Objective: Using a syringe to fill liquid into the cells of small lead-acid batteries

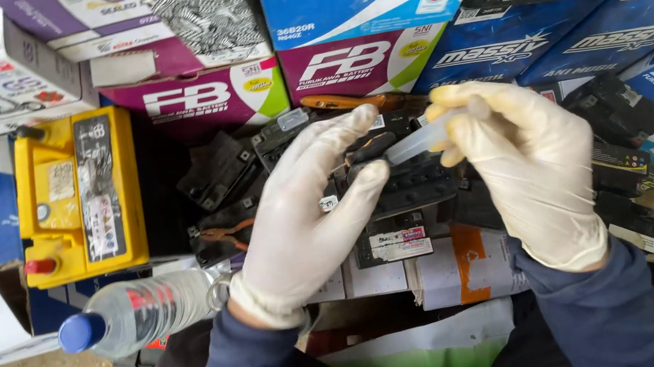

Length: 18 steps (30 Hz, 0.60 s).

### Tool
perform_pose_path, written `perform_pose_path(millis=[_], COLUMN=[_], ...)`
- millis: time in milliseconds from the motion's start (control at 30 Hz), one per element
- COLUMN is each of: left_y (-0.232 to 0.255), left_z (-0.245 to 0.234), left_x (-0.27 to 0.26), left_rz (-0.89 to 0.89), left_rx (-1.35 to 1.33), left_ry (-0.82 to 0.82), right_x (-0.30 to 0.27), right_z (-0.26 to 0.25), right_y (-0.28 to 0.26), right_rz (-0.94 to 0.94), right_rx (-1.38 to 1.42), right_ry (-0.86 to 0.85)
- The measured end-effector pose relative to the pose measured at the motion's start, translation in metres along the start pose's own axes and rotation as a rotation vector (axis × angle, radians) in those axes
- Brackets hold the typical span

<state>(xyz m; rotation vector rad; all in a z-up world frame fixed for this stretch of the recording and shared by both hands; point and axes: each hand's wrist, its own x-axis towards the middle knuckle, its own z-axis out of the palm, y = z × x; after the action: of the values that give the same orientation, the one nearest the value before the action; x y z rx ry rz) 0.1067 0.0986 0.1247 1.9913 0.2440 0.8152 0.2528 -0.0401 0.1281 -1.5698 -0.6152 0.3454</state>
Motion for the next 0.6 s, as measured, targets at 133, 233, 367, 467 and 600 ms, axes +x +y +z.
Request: perform_pose_path(millis=[133, 233, 367, 467, 600], left_y=[-0.043, -0.054, -0.061, -0.061, -0.064], left_z=[0.024, 0.032, 0.032, 0.026, 0.025], left_x=[0.004, 0.005, 0.005, 0.008, 0.008], left_rz=[0.071, 0.031, -0.215, -0.212, -0.207], left_rx=[-0.037, -0.095, -0.359, -0.387, -0.429], left_ry=[-0.134, -0.176, -0.245, -0.273, -0.285], right_x=[0.013, 0.021, 0.030, 0.031, 0.031], right_z=[0.005, 0.006, 0.009, 0.015, 0.020], right_y=[0.009, 0.018, 0.005, 0.010, 0.013], right_rz=[-0.002, -0.028, 0.009, -0.018, -0.005], right_rx=[-0.006, -0.010, 0.047, -0.006, -0.028], right_ry=[-0.074, -0.124, -0.332, -0.309, -0.289])
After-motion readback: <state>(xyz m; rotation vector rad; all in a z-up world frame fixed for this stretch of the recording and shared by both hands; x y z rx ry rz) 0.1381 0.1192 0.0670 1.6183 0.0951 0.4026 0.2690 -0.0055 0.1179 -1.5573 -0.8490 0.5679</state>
